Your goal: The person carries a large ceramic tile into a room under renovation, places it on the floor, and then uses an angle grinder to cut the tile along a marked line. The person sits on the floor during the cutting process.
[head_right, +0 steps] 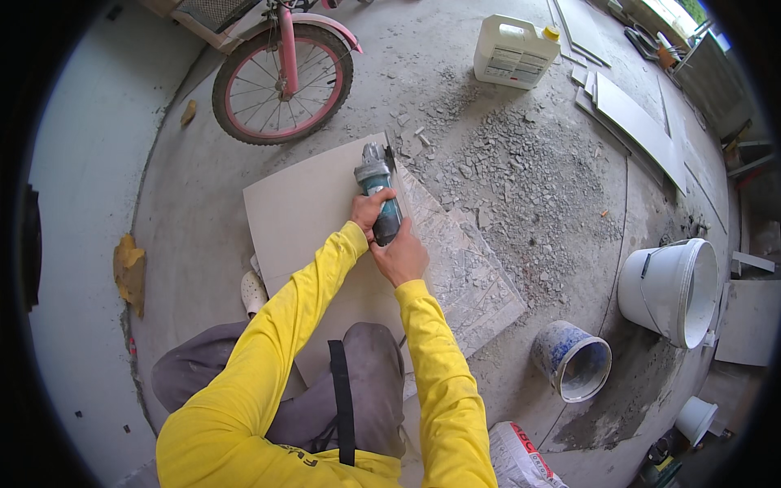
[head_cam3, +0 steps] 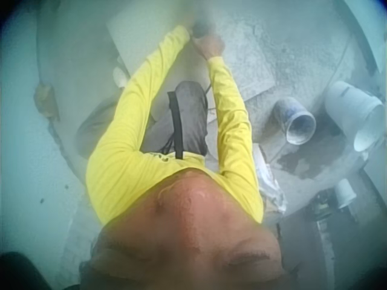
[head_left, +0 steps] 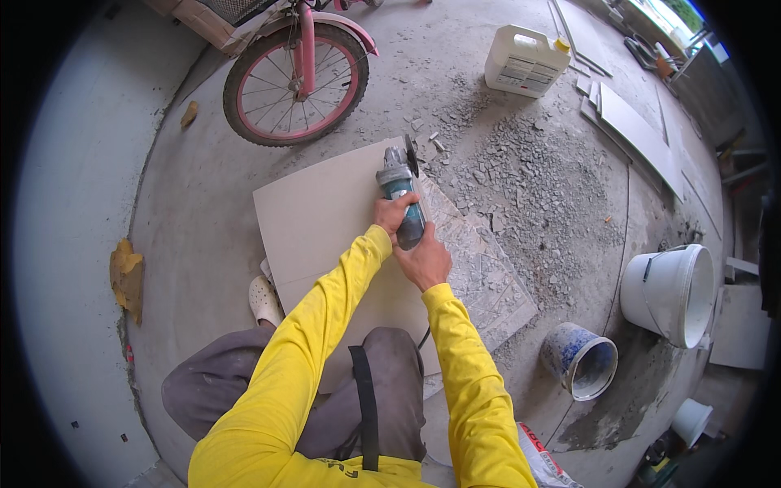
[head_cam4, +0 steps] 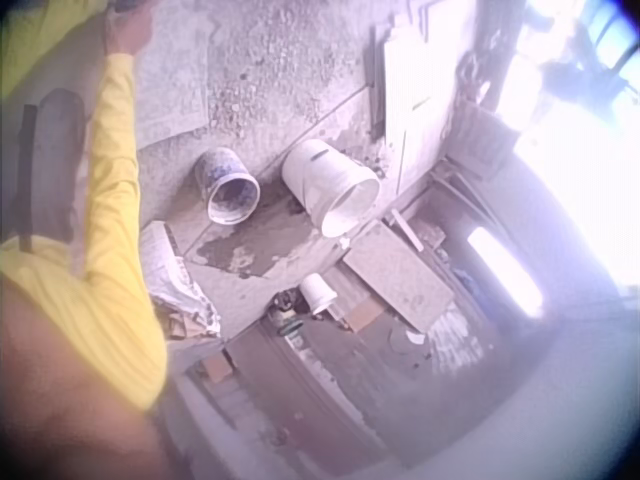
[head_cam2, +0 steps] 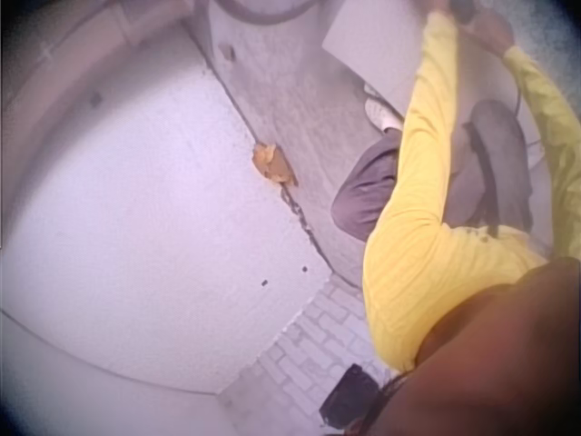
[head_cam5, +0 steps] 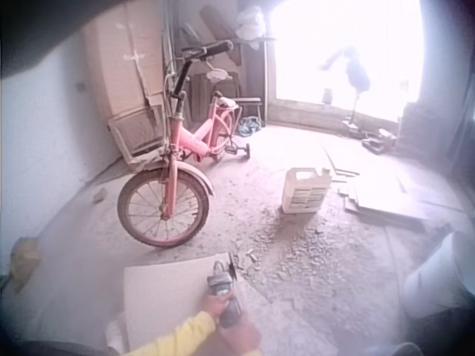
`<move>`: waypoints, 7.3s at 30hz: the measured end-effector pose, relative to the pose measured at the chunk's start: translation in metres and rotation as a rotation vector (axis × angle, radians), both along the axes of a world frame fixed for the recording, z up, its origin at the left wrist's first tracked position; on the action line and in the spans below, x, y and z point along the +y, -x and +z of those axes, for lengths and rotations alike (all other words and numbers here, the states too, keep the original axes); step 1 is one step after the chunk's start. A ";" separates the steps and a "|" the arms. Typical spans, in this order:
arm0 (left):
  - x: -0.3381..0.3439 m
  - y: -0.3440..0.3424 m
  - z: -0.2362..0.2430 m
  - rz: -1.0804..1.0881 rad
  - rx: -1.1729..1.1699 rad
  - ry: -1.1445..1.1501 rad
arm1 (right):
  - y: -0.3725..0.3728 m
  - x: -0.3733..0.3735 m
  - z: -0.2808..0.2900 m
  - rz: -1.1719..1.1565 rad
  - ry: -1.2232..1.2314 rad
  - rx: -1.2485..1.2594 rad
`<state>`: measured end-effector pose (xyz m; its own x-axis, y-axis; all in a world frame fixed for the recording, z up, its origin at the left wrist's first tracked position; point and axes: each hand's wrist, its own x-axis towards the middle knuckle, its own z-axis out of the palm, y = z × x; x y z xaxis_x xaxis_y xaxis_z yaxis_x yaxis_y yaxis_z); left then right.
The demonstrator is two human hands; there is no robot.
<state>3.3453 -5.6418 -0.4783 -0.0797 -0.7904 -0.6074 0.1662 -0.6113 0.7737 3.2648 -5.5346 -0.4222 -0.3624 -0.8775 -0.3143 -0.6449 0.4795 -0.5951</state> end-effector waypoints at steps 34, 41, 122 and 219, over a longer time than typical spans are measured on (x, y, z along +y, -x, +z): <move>0.013 0.004 0.003 0.039 0.067 0.003 | 0.005 0.010 -0.001 -0.008 -0.056 -0.060; 0.002 0.002 0.001 0.012 0.005 -0.007 | 0.000 0.003 -0.008 -0.007 -0.011 -0.007; 0.017 0.005 0.000 0.020 -0.008 -0.008 | 0.004 0.016 -0.005 0.002 -0.025 -0.022; 0.054 0.006 -0.004 0.016 -0.014 -0.010 | 0.005 0.052 -0.006 -0.004 -0.054 -0.024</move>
<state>3.3394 -5.5882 -0.4826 -0.0583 -0.7855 -0.6161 0.1650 -0.6163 0.7700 3.2595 -5.4827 -0.4278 -0.3575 -0.8576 -0.3697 -0.6290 0.5137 -0.5834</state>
